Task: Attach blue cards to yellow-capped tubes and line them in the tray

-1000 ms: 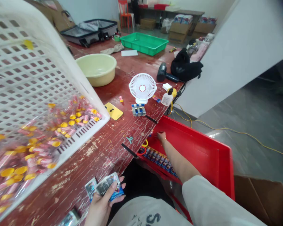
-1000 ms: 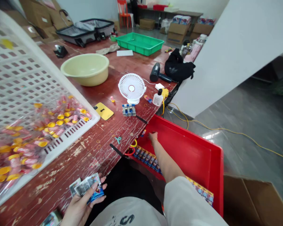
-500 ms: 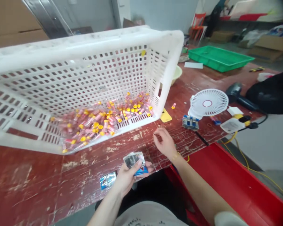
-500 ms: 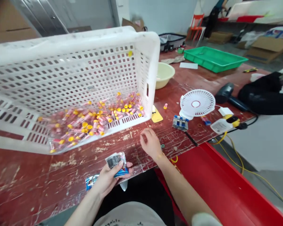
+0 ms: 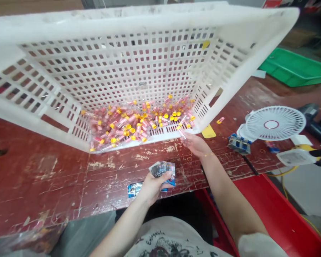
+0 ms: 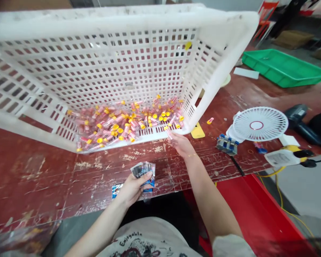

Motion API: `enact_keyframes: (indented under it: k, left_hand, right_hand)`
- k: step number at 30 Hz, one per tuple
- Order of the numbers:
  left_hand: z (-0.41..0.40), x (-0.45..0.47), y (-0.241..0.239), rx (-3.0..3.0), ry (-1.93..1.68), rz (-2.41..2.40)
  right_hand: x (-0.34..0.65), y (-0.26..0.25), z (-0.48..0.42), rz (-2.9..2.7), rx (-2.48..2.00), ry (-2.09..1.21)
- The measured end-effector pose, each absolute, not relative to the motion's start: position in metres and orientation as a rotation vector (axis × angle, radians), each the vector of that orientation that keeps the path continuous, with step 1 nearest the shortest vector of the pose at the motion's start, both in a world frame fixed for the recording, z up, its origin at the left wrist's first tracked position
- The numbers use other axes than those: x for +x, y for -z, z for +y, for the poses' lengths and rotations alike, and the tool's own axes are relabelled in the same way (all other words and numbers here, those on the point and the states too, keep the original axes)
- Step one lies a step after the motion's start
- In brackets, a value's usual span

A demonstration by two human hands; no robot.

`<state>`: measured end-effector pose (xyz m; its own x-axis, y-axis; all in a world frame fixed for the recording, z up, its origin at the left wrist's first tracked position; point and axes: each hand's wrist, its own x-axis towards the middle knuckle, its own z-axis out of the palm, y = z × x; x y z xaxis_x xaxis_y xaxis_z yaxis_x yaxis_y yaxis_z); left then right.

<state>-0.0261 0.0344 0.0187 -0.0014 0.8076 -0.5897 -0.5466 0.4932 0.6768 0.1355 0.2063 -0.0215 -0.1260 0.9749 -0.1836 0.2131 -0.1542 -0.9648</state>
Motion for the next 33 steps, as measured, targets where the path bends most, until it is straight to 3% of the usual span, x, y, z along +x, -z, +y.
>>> enact_keyframes:
  k: [5,10,23,33]
  left_hand:
    - [0.04,-0.015,-0.014,0.429,-0.991,1.058]
    - [0.039,-0.007,-0.013,0.518,-0.917,1.069]
    - [0.037,0.003,-0.012,0.573,-0.852,1.119]
    - [0.036,0.007,-0.013,0.614,-0.826,1.123]
  right_hand:
    - [0.171,-0.006,0.121,-0.932,-1.063,-1.923]
    - [0.176,-0.018,0.082,-0.735,-0.929,-2.03]
    - [0.178,-0.024,0.074,-0.812,-0.923,-1.807]
    - [0.178,-0.029,0.069,-1.146,-0.996,-1.363]
